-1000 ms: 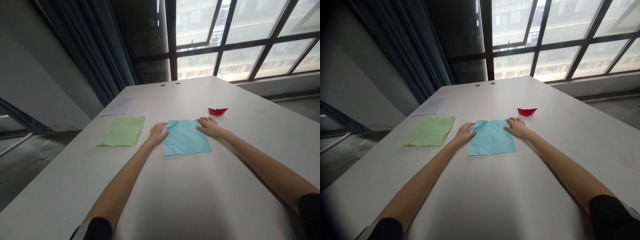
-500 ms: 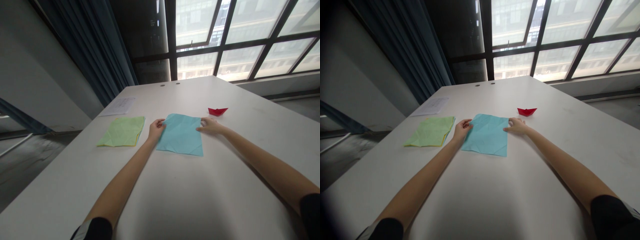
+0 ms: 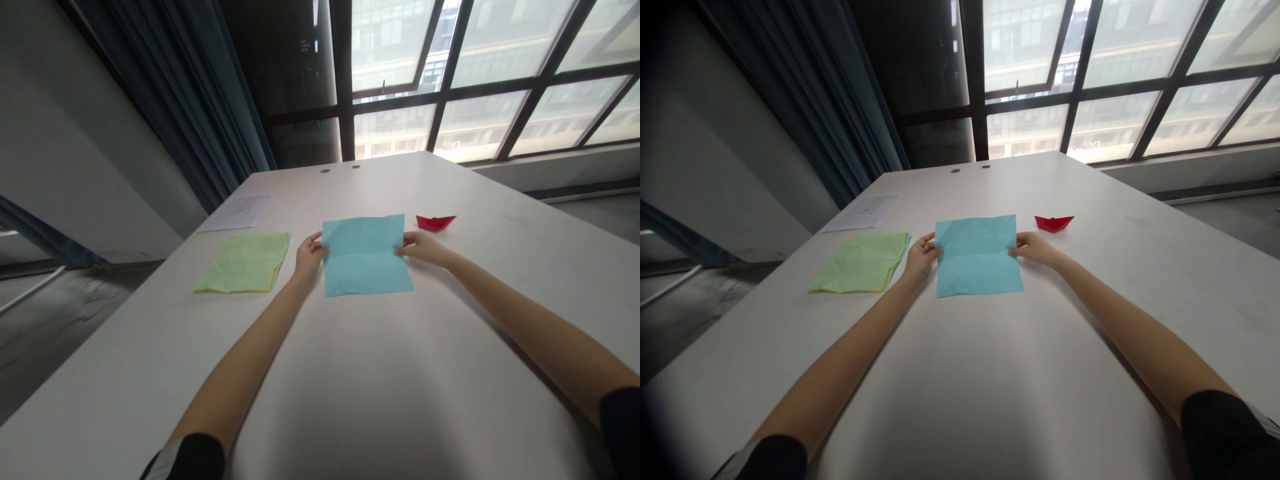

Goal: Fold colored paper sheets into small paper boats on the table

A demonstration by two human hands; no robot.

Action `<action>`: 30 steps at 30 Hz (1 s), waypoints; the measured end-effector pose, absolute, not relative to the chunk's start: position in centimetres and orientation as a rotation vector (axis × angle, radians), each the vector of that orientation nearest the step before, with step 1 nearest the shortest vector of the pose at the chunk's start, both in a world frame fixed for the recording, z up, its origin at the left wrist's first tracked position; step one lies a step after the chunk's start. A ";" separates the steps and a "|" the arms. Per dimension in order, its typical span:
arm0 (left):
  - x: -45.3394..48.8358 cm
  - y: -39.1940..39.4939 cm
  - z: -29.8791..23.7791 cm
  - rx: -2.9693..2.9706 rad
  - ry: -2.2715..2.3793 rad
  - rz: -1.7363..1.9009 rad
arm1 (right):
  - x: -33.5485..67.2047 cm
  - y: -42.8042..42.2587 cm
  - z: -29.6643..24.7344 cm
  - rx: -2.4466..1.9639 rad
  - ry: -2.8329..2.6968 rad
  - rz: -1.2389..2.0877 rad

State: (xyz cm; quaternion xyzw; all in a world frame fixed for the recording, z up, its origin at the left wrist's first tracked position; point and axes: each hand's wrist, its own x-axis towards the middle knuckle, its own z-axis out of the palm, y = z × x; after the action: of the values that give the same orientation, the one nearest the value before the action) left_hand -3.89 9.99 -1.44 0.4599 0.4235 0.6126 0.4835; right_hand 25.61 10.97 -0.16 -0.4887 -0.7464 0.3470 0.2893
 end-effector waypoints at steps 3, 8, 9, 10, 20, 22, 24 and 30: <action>-4.1 10.0 -1.4 1.286 1.098 1.408 | 26.1 11.4 -0.6 -1.333 -2.010 0.823; -4.5 9.4 -0.8 1.870 1.303 1.171 | 26.4 11.5 -0.7 -1.390 -2.113 0.671; -4.5 9.2 -0.7 1.984 1.329 1.112 | 26.4 11.5 -0.7 -1.396 -2.149 0.635; -4.6 9.1 -0.7 2.075 1.358 1.046 | 26.5 11.5 -0.7 -1.391 -2.187 0.602; -2.7 7.5 0.3 2.463 1.490 0.733 | 24.5 9.9 1.0 -1.230 -2.448 0.321; -1.9 6.6 0.7 2.617 1.388 0.618 | 23.3 9.0 1.1 -1.182 -2.533 0.303; -1.4 5.8 0.8 2.756 1.258 0.470 | 22.4 8.1 0.9 -1.169 -2.590 0.297; -1.4 5.4 0.5 2.784 1.143 0.228 | 22.1 7.3 -0.1 -1.192 -2.706 0.358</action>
State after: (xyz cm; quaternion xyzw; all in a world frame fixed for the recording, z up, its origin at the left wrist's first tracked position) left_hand -1.44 5.36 0.52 0.9207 0.3779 0.0752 0.0615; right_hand 22.13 7.26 -0.11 -0.3988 -0.9055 0.1197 0.0817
